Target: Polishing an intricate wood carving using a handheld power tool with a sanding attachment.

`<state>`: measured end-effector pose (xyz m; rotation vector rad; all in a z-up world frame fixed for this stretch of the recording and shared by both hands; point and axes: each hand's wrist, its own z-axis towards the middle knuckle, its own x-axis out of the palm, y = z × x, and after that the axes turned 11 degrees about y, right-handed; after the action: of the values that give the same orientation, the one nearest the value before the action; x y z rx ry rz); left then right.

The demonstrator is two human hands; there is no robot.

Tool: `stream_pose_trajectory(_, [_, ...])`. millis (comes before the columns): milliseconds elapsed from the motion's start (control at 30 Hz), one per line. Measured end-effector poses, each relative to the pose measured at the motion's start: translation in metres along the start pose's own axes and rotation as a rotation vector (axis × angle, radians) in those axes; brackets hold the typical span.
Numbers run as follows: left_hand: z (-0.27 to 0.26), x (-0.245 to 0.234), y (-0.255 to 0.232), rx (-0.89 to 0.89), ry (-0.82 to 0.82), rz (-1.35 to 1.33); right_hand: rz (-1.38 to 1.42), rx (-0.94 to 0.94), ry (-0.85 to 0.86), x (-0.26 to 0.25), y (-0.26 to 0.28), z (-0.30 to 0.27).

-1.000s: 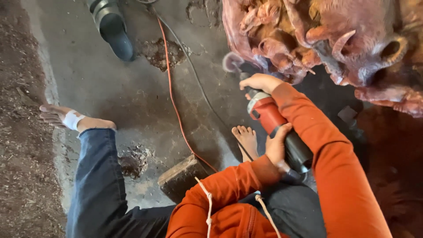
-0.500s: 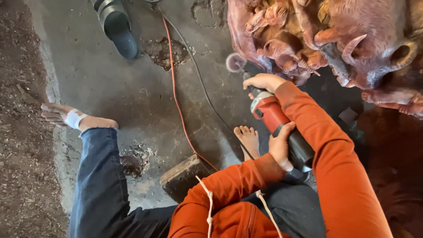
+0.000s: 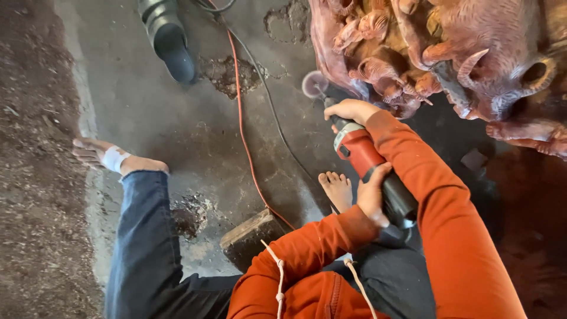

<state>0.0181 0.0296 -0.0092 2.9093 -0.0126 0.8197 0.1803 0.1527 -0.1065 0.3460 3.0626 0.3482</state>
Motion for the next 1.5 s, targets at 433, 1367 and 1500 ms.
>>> stream_pose_trajectory(433, [-0.031, -0.081, -0.051, 0.355, -0.034, 0.498, 0.278, -0.312, -0.084, 0.050, 0.012, 0.002])
stream_pose_trajectory(1367, [0.031, -0.136, -0.119, 0.626, -0.207, 1.028, 0.309, -0.916, -0.098, 0.080, 0.052, -0.080])
stream_pose_trajectory(1500, [0.046, -0.129, -0.165, 0.579, -0.245, 1.229, 0.463, -0.994, -0.149, 0.072, 0.071, -0.074])
